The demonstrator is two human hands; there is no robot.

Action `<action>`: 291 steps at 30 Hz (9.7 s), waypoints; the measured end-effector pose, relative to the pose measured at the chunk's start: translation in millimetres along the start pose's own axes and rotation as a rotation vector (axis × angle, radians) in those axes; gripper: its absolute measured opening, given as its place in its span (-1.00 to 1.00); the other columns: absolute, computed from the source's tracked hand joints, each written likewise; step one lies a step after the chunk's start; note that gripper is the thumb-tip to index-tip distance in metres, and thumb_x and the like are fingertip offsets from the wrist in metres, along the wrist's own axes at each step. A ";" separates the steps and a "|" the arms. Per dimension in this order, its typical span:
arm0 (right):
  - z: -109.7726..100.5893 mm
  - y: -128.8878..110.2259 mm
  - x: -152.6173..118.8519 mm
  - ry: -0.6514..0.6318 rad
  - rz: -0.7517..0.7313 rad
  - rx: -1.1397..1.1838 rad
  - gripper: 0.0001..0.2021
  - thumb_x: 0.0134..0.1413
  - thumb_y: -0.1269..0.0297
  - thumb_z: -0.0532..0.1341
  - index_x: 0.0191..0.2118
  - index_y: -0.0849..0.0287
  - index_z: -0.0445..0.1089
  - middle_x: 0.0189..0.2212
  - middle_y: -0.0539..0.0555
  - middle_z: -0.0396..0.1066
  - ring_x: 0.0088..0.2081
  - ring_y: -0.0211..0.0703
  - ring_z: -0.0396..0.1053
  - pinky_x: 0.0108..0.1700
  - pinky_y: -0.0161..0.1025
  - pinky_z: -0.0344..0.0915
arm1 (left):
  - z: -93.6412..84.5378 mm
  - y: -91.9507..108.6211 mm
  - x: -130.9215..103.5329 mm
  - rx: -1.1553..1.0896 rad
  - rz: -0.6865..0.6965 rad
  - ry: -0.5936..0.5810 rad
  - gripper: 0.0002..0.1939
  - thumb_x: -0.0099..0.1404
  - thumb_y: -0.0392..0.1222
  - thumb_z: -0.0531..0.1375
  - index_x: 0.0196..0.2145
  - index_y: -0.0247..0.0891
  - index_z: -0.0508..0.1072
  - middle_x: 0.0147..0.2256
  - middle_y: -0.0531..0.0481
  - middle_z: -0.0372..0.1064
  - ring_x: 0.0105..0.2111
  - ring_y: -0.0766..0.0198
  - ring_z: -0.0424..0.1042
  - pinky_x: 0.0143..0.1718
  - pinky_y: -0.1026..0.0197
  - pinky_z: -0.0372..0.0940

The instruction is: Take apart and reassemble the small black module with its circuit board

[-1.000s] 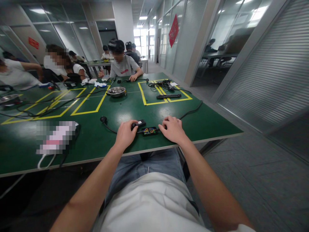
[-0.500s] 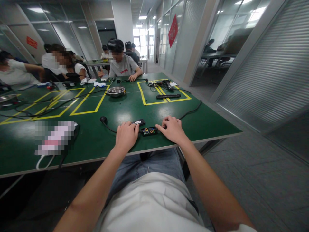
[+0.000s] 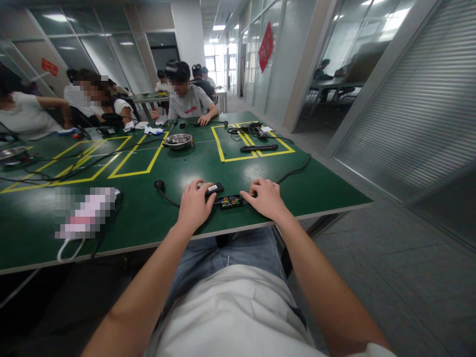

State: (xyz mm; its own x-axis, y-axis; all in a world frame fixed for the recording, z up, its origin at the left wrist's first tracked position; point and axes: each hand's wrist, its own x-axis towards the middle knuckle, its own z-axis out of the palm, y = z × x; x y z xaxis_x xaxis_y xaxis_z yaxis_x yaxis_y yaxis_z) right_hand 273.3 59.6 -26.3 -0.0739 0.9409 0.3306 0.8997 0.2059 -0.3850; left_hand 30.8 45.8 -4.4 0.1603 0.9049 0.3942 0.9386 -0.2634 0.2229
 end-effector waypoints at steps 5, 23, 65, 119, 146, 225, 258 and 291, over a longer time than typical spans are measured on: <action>-0.5 -0.2 -0.7 0.000 -0.014 -0.005 -0.58 0.39 -0.05 0.27 -0.45 0.09 0.47 -0.04 0.15 0.52 0.06 0.11 0.36 0.25 0.14 0.15 | 6.3 -9.9 6.3 -0.128 -0.053 -0.110 -0.68 0.54 -0.13 0.21 0.14 -0.07 0.66 0.14 -0.14 0.60 0.14 -0.15 0.50 0.13 -0.16 0.40; -3.9 -3.8 -2.6 -0.029 -0.032 -0.046 -0.57 0.43 -0.01 0.21 -0.46 0.10 0.43 0.00 0.17 0.51 0.09 0.13 0.35 0.25 0.16 0.16 | 3.5 -8.0 -7.2 -0.233 0.563 -0.091 -0.61 0.62 -0.10 0.13 0.28 -0.06 0.58 0.11 -0.19 0.55 0.03 0.00 0.46 0.14 -0.14 0.42; -1.1 -0.8 -1.3 0.071 0.000 0.013 -0.54 0.41 -0.05 0.22 -0.50 0.10 0.37 -0.04 0.14 0.49 0.03 0.09 0.40 0.23 0.12 0.16 | -4.2 -2.6 -7.3 0.023 -0.017 0.101 -0.56 0.54 0.08 0.18 -0.45 -0.17 0.55 -0.19 -0.19 0.44 -0.06 -0.08 0.40 0.00 -0.13 0.32; -2.8 -4.3 -2.1 -0.016 -0.005 -0.039 -0.52 0.43 -0.02 0.21 -0.51 0.10 0.48 0.07 0.17 0.51 0.13 0.14 0.30 0.26 0.16 0.16 | 6.2 -3.3 0.0 -0.103 0.057 0.110 -0.79 0.48 -0.10 0.27 -0.09 -0.24 0.65 0.08 -0.27 0.46 0.06 -0.10 0.44 0.14 -0.12 0.39; -5.2 -5.1 -1.7 0.016 0.046 0.007 -0.59 0.36 0.07 0.28 -0.52 0.11 0.40 -0.01 0.13 0.55 0.08 0.11 0.34 0.23 0.12 0.15 | 7.3 -6.3 4.9 -0.123 0.112 -0.022 -0.73 0.54 -0.11 0.22 0.08 -0.13 0.64 0.16 -0.19 0.52 0.15 -0.10 0.46 0.20 -0.13 0.39; -8.4 -7.6 -3.3 0.003 -0.037 -0.005 -0.61 0.43 0.08 0.23 -0.46 0.10 0.43 -0.02 0.14 0.58 0.09 0.11 0.38 0.20 0.08 0.20 | -2.1 0.8 -1.6 0.085 -0.113 -0.020 -0.44 0.57 0.17 0.07 -0.40 -0.18 0.67 -0.20 -0.23 0.42 -0.08 -0.11 0.43 -0.13 -0.04 0.37; -3.5 -4.5 -1.1 -0.018 -0.007 -0.025 -0.57 0.39 -0.01 0.25 -0.49 0.09 0.49 0.06 0.16 0.52 0.11 0.15 0.31 0.26 0.17 0.15 | 9.1 -11.2 10.9 -0.178 0.001 -0.072 -0.74 0.49 -0.07 0.30 0.03 -0.09 0.73 0.00 -0.15 0.68 0.03 -0.14 0.58 0.09 -0.13 0.44; -4.8 -7.1 -3.0 -0.044 -0.034 -0.052 -0.55 0.45 -0.07 0.20 -0.42 0.09 0.54 0.09 0.17 0.50 0.13 0.15 0.31 0.25 0.17 0.14 | -4.0 -3.4 -5.8 -0.386 0.385 -0.121 -0.78 0.48 -0.15 0.23 -0.02 -0.17 0.65 0.01 -0.17 0.62 0.04 0.00 0.52 0.19 -0.11 0.39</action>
State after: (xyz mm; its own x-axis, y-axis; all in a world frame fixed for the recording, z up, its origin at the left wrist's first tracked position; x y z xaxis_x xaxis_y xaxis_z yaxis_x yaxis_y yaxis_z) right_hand 269.2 54.0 -20.5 -0.1223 0.9448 0.3040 0.9175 0.2244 -0.3284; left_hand 25.4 40.1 -3.8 0.5247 0.7449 0.4120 0.6289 -0.6654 0.4021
